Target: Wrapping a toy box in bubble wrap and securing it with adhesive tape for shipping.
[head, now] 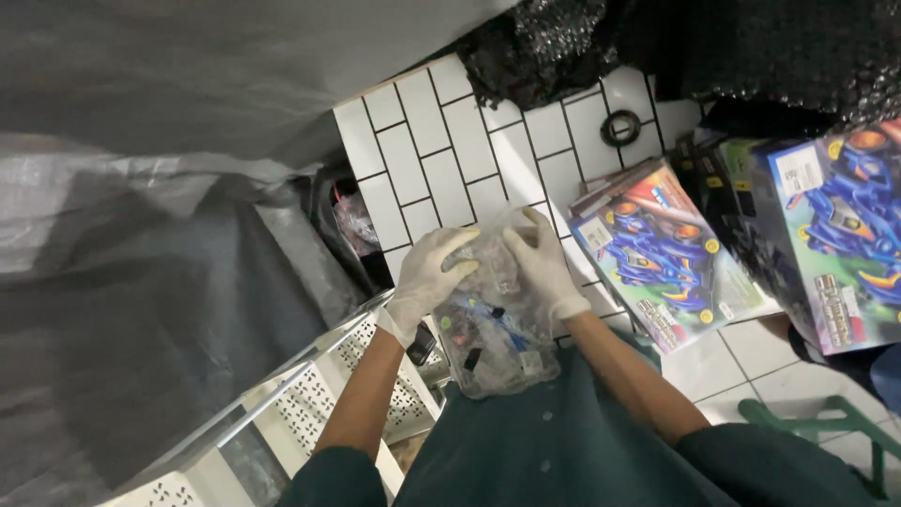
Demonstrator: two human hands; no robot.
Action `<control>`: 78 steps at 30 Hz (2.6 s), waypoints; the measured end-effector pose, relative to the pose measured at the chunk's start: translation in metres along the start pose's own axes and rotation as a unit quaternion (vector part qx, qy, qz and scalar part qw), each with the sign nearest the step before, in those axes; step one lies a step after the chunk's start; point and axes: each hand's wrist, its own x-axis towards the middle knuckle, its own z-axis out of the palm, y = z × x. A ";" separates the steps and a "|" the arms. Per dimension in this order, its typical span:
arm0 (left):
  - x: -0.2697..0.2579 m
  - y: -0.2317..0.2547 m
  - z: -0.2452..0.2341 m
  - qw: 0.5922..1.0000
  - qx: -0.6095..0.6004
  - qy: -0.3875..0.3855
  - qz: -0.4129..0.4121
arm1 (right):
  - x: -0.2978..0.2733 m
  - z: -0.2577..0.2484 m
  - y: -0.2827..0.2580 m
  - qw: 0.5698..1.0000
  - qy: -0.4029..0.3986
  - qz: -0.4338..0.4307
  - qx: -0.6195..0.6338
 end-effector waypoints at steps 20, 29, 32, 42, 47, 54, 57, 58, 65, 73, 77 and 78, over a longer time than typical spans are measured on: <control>0.021 0.048 -0.048 0.946 0.003 -0.293 -0.136 | -0.017 0.013 0.053 0.983 0.054 -0.160 0.073; 0.036 0.054 -0.035 0.956 0.067 -0.285 -0.021 | -0.019 0.003 0.036 0.986 -0.020 -0.162 0.036; 0.025 0.068 -0.043 0.960 0.071 -0.271 0.013 | -0.016 0.010 0.063 0.972 0.021 -0.234 0.011; 0.005 0.052 -0.019 0.979 0.115 -0.148 0.083 | -0.008 0.013 0.070 0.951 0.000 -0.304 -0.056; -0.002 0.035 0.015 0.975 0.209 -0.044 0.064 | -0.030 -0.036 -0.027 0.888 0.048 -0.386 -0.246; -0.010 0.085 -0.006 0.952 0.294 0.019 -0.084 | 0.092 -0.114 -0.152 0.908 0.010 -0.001 -0.418; -0.005 0.075 -0.004 0.931 0.332 0.101 -0.108 | 0.156 -0.125 -0.127 0.863 -0.028 -0.059 -0.501; -0.007 0.081 -0.009 0.926 0.357 0.056 -0.113 | 0.159 -0.123 -0.123 0.860 -0.041 -0.005 -0.509; -0.012 0.030 0.039 0.978 0.171 0.085 -0.080 | 0.244 -0.132 -0.042 0.788 -0.050 -0.055 -0.611; -0.009 0.008 0.015 0.994 0.023 -0.033 -0.103 | 0.104 -0.097 -0.134 0.940 -0.128 -0.142 -0.284; -0.016 0.014 -0.024 0.984 -0.109 -0.056 -0.128 | 0.005 -0.059 -0.172 0.965 -0.166 -0.038 -0.198; -0.019 0.014 -0.022 0.983 -0.116 -0.052 -0.133 | 0.004 -0.051 -0.165 0.963 -0.170 -0.038 -0.206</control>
